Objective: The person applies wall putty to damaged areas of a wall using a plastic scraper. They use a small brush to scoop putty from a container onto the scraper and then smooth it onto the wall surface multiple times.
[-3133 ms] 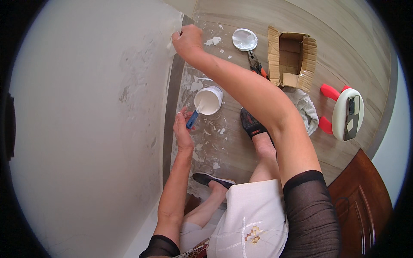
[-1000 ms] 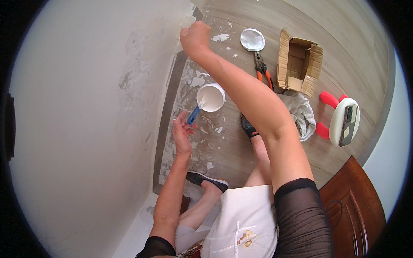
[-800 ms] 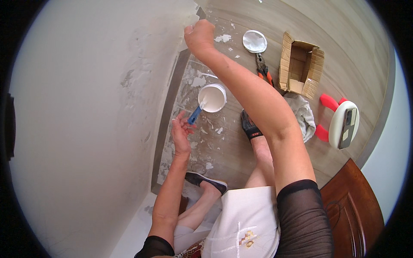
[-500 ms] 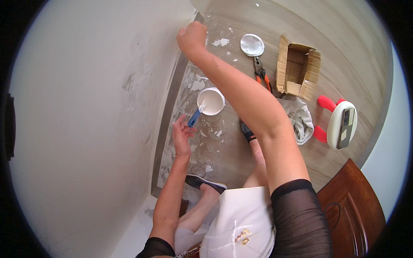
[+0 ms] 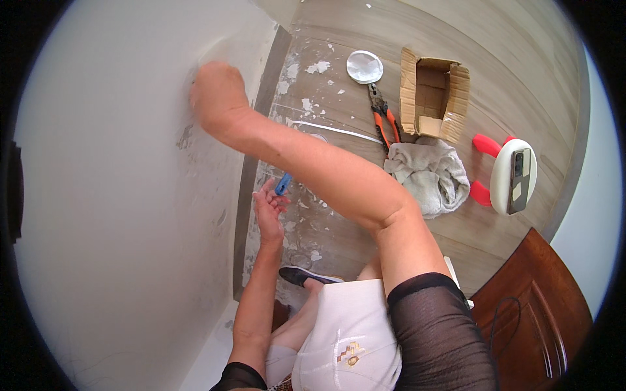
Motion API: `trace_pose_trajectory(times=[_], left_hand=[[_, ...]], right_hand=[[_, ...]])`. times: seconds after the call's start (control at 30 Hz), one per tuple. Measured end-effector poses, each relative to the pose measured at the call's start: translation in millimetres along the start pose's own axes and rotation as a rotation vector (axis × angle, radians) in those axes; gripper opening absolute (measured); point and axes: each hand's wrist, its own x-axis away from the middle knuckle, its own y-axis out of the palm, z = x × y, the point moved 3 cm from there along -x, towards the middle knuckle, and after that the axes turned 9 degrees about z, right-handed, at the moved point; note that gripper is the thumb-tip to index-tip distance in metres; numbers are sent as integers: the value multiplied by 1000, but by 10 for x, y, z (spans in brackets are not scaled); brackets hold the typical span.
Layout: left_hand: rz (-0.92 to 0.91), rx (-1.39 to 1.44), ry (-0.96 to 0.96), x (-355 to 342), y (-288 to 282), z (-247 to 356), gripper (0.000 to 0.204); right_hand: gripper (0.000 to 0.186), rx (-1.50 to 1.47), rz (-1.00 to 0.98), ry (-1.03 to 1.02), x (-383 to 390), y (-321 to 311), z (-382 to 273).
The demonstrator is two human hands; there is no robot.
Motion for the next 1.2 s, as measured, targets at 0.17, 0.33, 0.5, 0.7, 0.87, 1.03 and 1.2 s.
trace_pose_trajectory(times=[0.17,0.33,0.5,0.7,0.87,1.03,1.2], left_hand=[[2,21,-2,10,30,3,62],[51,100,75,-30,1,-25,53],[72,79,190,-33,32,43,47],[91,-342,254,-29,207,271,44],[-2,-663,713,46,510,549,33],[-250,-827,16,-211,459,436,30],[-11,-1427,537,29,665,654,17]], right_hand=[[17,-16,-62,-51,312,-38,-94],[37,49,-40,-271,581,76,-339],[57,257,-14,-533,715,25,-431],[53,-5,-105,-576,1138,-182,-451],[28,-209,-148,-257,1178,-534,202],[34,-93,94,174,1017,-1085,887],[26,-18,156,215,1155,-1337,1321]])
